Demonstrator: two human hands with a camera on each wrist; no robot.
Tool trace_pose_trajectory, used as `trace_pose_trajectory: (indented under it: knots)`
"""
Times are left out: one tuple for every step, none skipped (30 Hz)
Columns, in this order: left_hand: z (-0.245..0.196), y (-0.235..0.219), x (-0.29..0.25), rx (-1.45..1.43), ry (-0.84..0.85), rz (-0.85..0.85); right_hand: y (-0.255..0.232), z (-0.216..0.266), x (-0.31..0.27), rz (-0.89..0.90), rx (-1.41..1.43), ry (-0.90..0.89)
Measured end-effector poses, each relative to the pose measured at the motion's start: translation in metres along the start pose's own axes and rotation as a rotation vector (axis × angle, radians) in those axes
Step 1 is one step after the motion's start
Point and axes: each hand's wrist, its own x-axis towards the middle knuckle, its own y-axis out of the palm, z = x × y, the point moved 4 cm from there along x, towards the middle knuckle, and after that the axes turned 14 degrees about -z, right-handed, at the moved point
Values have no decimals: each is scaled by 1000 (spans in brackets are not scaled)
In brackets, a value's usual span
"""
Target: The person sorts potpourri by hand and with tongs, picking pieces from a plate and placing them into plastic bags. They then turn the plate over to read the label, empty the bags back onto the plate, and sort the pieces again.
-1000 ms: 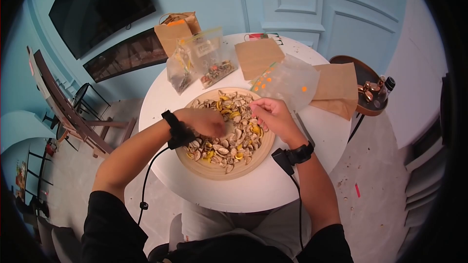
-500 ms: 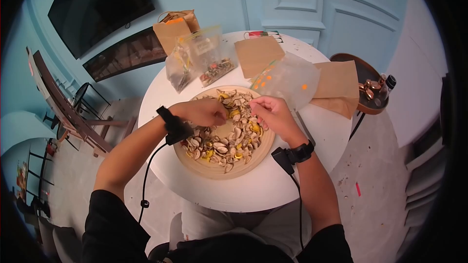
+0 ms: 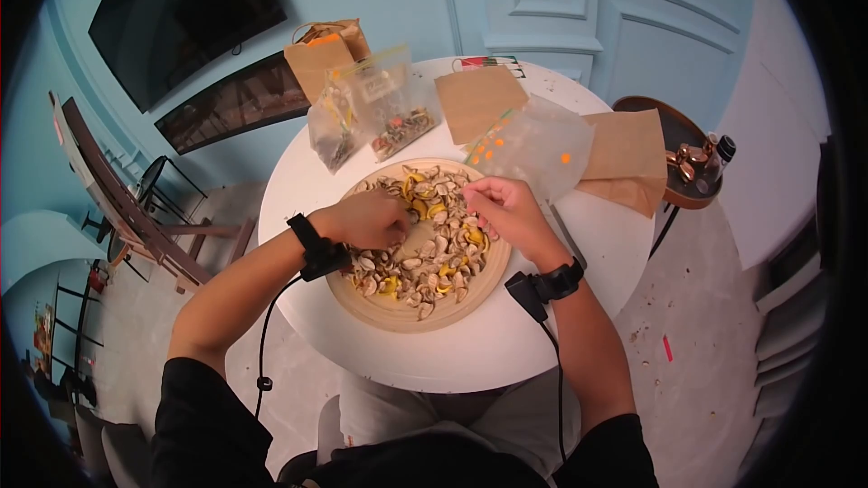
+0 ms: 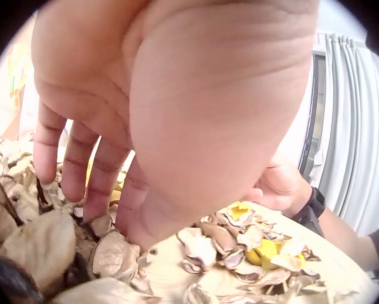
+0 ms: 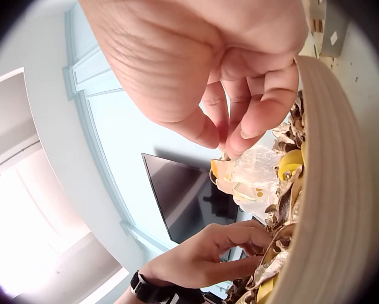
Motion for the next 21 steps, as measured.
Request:
trace_pose_trajectory:
  knots:
    - [5,1,0,-6,-25,17,0,0,0,-3,-5,1]
    - [5,0,1,-13,-49,33,0,0,0,-6,-10,3]
    - [5,0,2,-21,-72,49,0,-1,0,-4,-1,0]
    - [5,4,1,-59,-128,152,0,-4,2,-3,8,-3]
    - [-9,-2,1,-96,-182,255,-1,-5,3,-3,17,-6]
    - [-16,-4,0,-133,-237,360,-1,-5,3,-3,13,-8]
    - [-16,-2,0,-160,-199,394,-1,-4,2,-3,9,-8]
    - [-17,-1,0,-188,-162,428,-1,-4,2,-2,6,-9]
    - [-18,0,0,-217,-126,461,-1,-4,1,-4,-3,-8]
    - [-17,-2,2,-278,-163,390,-1,-4,1,-4,-12,-9]
    - [-19,-5,5,-337,-199,319,-1,-4,1,-5,-21,-10]
    - [-20,-8,9,-394,-232,248,-1,-4,2,-3,-17,-10]
    - [-18,-5,11,-333,-204,210,-1,-4,2,-1,-13,-11]
    - [-16,-1,15,-271,-176,173,-1,-4,2,0,-10,-12]
    - [-14,3,17,-210,-147,134,-1,-4,2,0,-11,-13]
    - [-13,10,16,-237,-177,163,-1,-4,1,0,-12,-14]
    - [-17,14,15,-262,-206,192,-1,-4,2,0,-14,-15]
    - [-20,18,15,-288,-235,221,-1,-4,2,2,-8,-18]
    - [-24,20,14,-329,-218,259,-1,-5,2,4,-2,-21]
    - [-31,18,14,-369,-201,296,-1,-5,3,6,4,-25]
    - [-37,17,14,-409,-184,335,-2,-4,3,4,-1,-30]
